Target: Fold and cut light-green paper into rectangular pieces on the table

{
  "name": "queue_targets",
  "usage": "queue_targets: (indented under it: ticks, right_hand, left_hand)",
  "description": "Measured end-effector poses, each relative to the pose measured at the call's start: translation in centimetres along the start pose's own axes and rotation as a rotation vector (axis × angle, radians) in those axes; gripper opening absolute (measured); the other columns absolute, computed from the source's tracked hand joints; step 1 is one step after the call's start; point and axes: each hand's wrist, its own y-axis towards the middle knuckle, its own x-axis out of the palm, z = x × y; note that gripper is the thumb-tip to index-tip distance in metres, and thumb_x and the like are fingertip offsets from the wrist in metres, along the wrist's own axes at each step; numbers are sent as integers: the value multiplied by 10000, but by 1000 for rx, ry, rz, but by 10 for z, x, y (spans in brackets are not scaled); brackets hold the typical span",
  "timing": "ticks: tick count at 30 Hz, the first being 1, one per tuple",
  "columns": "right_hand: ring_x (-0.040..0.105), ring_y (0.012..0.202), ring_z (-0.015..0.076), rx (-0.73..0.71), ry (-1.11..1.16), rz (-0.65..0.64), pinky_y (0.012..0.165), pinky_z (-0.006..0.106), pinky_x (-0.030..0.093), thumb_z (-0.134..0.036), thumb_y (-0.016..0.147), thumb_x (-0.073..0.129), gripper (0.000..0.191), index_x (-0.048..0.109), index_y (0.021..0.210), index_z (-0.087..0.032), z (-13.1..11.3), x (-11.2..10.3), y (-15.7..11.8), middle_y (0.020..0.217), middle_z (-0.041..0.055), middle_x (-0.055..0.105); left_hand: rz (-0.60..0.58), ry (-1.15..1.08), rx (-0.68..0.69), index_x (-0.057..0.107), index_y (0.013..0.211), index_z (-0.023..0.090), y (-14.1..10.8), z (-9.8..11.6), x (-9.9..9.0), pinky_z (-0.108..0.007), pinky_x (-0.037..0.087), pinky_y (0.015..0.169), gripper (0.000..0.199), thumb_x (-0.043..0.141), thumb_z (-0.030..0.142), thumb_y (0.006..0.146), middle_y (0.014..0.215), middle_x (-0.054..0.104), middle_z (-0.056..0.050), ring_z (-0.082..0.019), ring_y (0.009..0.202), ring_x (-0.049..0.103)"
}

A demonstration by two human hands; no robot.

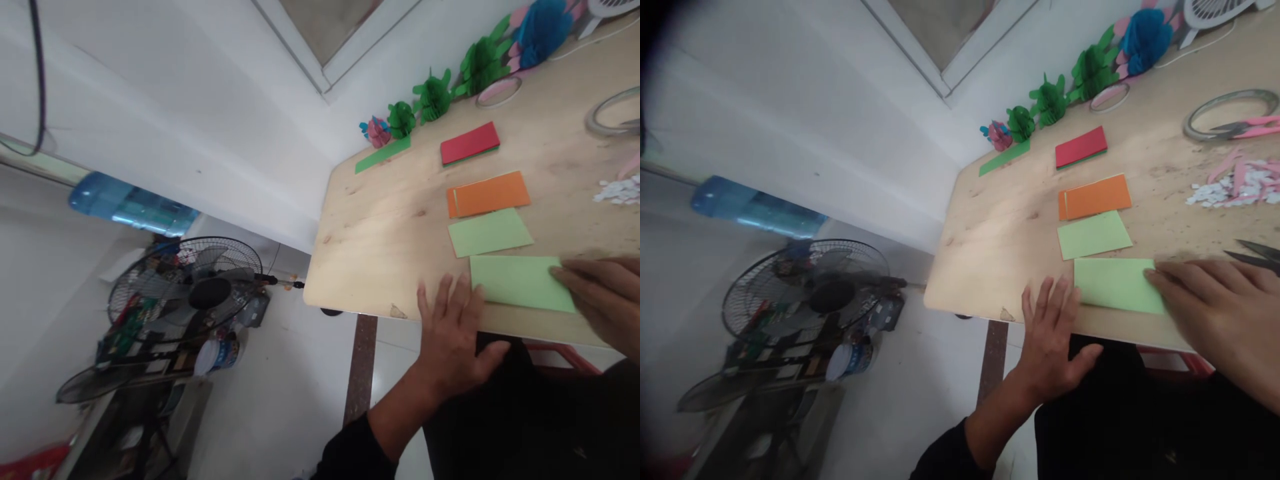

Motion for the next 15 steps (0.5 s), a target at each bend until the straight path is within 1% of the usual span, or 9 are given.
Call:
queue_targets:
  ticks: [3, 6, 9, 11, 13, 15]
  right_hand:
    - [394, 1290, 307, 34, 73, -8, 843, 495, 320, -405, 767, 263, 574, 388, 1325, -350, 5, 7, -7, 1433, -26, 410]
    - [389, 1296, 309, 35, 82, -9, 883, 507, 331, -422, 808, 253, 588, 310, 1393, -400, 7, 10, -10, 1463, -66, 377]
    - [394, 1289, 312, 21, 101, -9, 883, 504, 340, -444, 813, 258, 591, 306, 1401, -409, 6, 10, -10, 1460, -76, 380]
    - [401, 1280, 318, 33, 103, -1, 867, 500, 337, -449, 820, 257, 569, 342, 1380, -391, 4, 9, -8, 1438, -53, 408]
    - [417, 1262, 319, 26, 83, 1, 848, 488, 342, -441, 828, 253, 544, 370, 1355, -367, 3, 7, -6, 1398, -27, 451]
    - [453, 1226, 292, -16, 46, 29, 847, 462, 365, -436, 836, 254, 517, 379, 1333, -368, 4, 1, -5, 1352, -32, 493]
  left_hand:
    - [-14, 67, 130, 283, 1503, 156, 20, 4, 0, -706, 205, 1148, 756, 341, 629, 917, 1620, 245, -95, -306, 1523, 78]
    - [-16, 105, 211, 319, 1493, 168, 35, 10, 3, -641, 203, 1180, 765, 238, 667, 920, 1606, 283, -90, -279, 1512, 149]
    - [-29, 103, 213, 314, 1499, 189, 40, 13, 3, -617, 238, 1173, 803, 236, 711, 894, 1603, 286, -99, -280, 1498, 195]
    - [-44, 103, 209, 295, 1506, 193, 41, 14, 2, -610, 261, 1164, 826, 264, 730, 878, 1609, 271, -96, -283, 1499, 185]
    - [-51, 106, 212, 285, 1509, 192, 40, 13, 1, -607, 274, 1155, 829, 281, 728, 877, 1610, 271, -93, -286, 1497, 181]
    - [-48, 104, 215, 298, 1504, 196, 40, 11, 1, -599, 287, 1144, 787, 282, 697, 898, 1602, 292, -90, -288, 1488, 201]
